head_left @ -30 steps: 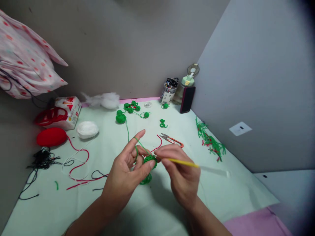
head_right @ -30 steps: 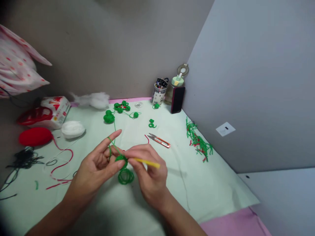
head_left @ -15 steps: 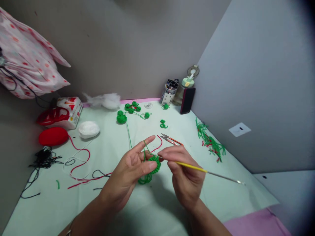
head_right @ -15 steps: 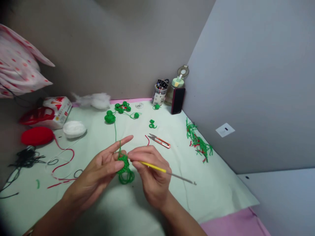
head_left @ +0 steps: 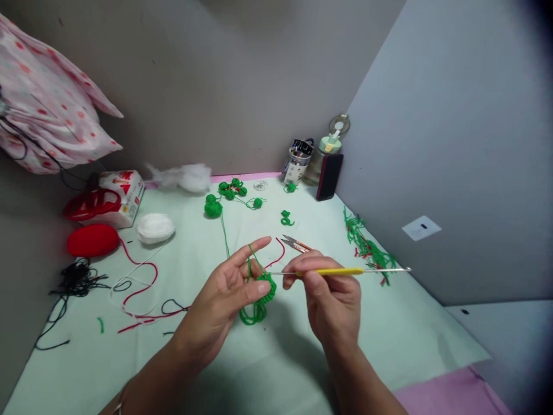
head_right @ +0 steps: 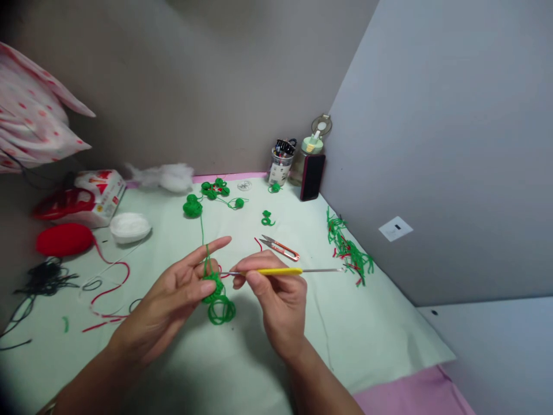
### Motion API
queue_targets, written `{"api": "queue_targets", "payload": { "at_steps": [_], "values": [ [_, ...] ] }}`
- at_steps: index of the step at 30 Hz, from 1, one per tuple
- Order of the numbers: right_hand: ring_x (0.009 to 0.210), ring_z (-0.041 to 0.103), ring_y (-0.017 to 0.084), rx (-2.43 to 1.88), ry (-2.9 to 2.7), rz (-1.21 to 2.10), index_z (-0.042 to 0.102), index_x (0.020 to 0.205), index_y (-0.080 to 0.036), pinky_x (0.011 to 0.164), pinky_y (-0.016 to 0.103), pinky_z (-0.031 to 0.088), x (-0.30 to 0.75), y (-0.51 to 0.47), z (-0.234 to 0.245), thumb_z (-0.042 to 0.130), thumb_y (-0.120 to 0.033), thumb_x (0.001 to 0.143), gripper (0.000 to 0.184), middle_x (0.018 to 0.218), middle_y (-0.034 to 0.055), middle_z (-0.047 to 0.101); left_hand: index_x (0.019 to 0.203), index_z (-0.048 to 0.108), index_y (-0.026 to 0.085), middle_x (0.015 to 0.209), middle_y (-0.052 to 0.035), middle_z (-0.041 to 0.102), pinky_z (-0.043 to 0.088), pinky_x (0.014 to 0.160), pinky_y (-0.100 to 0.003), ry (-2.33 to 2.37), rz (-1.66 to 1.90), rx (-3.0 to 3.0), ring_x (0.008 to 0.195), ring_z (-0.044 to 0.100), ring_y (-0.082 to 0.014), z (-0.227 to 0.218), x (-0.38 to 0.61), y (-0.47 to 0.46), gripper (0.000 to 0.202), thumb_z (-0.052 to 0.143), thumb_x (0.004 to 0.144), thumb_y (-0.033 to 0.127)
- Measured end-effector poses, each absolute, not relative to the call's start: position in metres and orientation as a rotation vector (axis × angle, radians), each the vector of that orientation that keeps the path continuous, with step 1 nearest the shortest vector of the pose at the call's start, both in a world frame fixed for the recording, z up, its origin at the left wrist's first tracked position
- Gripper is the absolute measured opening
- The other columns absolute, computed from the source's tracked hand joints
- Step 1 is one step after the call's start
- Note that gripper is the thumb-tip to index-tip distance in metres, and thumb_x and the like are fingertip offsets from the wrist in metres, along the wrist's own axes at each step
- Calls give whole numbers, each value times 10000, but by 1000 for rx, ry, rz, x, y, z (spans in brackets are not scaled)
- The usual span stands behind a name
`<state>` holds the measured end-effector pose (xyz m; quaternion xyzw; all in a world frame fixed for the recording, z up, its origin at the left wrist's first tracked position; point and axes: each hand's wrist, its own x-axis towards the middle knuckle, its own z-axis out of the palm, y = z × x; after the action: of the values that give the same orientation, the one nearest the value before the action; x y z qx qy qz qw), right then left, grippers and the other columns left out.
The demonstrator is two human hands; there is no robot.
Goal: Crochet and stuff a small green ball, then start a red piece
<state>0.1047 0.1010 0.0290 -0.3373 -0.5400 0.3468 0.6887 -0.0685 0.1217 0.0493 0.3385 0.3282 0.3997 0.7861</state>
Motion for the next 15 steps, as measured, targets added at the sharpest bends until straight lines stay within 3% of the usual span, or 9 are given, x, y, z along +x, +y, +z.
{"api": "queue_targets", "payload": {
  "at_steps": [4,10,15],
  "values": [
    [751,699,180,-767,-1314,805,779,1010,-216,624,314,610,105,102,30,695,-266,975,104,875,63,749,1303,728,308,873,6,652,465,797,-254,708,892,769,835,599,-134,46,-64,119,524,883,803,302],
    [826,697,183,-750,-1426,754,767,976,-232,706,306,599,107,101,33,706,-228,962,62,856,41,728,1140,793,285,852,13,650,433,716,-220,720,919,746,758,559,-104,43,-60,115,382,907,777,326],
    [829,713,175,-912,-1530,392,783,1108,-254,679,289,591,101,95,32,655,-42,941,299,958,53,742,1151,785,287,895,12,648,433,773,-223,748,953,737,839,558,-114,41,-57,114,329,861,832,305]
  ]
}}
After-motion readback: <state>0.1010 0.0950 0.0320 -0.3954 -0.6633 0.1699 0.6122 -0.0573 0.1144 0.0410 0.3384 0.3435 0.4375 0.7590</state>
